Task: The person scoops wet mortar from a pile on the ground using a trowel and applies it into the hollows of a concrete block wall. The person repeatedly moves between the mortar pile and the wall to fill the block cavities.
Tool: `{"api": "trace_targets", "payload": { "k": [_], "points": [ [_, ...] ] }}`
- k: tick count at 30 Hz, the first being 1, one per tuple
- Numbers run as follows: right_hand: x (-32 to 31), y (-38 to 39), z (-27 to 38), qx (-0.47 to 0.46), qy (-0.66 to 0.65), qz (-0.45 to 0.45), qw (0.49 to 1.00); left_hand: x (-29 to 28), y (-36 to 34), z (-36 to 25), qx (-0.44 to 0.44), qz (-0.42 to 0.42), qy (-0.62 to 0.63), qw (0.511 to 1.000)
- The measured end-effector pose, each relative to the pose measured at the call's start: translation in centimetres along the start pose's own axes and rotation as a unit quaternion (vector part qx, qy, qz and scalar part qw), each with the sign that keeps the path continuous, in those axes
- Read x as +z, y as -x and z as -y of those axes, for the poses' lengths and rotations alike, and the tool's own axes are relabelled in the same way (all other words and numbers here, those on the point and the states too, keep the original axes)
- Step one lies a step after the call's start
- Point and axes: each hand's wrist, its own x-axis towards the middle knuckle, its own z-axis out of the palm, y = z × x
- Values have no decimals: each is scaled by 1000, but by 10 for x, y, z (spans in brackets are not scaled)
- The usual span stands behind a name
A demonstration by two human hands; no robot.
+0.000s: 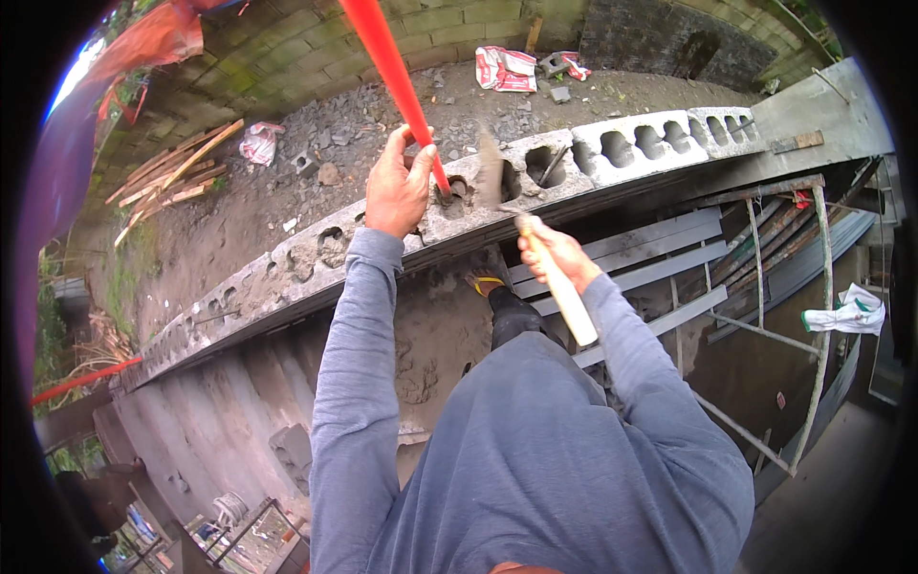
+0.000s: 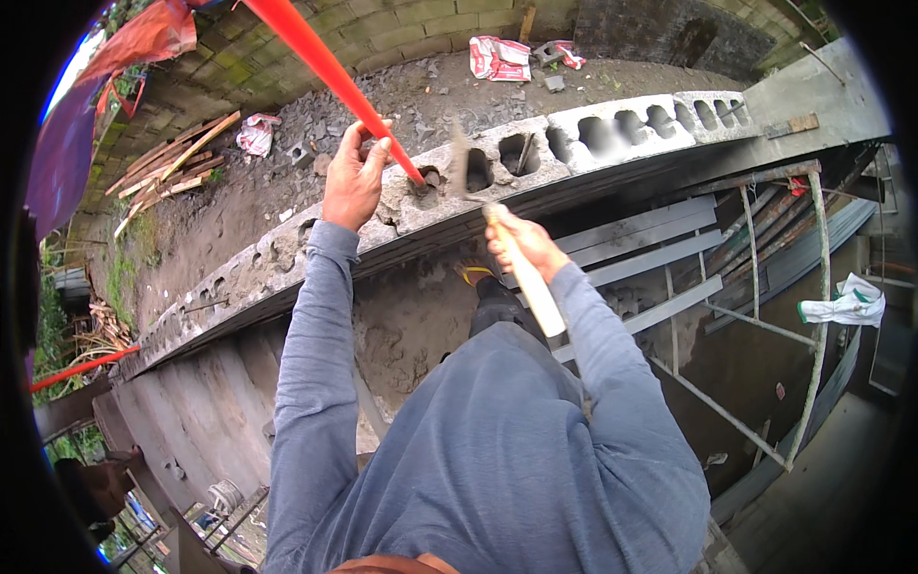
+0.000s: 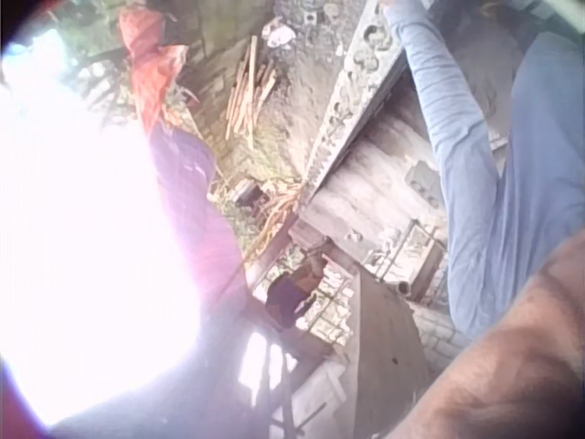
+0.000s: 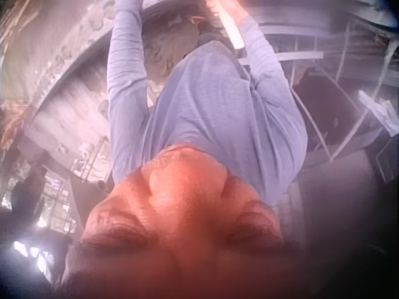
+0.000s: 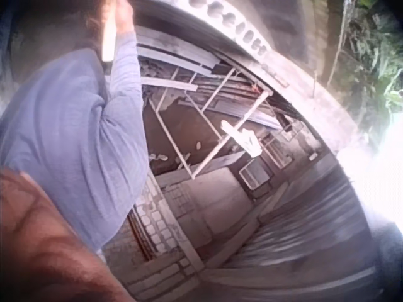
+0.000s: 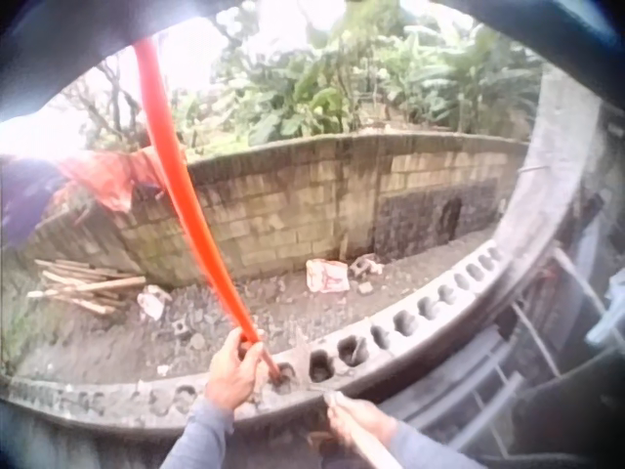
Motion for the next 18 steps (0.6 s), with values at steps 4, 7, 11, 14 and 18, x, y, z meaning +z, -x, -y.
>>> {"api": "trace_targets", "payload": {
  "k": [4, 7, 11, 14, 18],
  "points": [
    [-23, 44, 14, -54, 108, -107, 987, -9, 6, -8, -22, 12, -22, 999],
    [-9, 71, 22, -53, 163, -98, 980, -4, 8, -6, -11, 2, -22, 1000],
    [-6, 90, 32, -5, 268, -93, 959, 0, 17, -9, -16, -2, -6, 1000],
    [-27, 95, 59, 15, 334, -120, 935, -10, 35, -9, 2, -21, -59, 998],
    [-24, 94, 87, -31, 375, -174, 910, -34, 96, 22, -60, -55, -53, 995]
  ]
}}
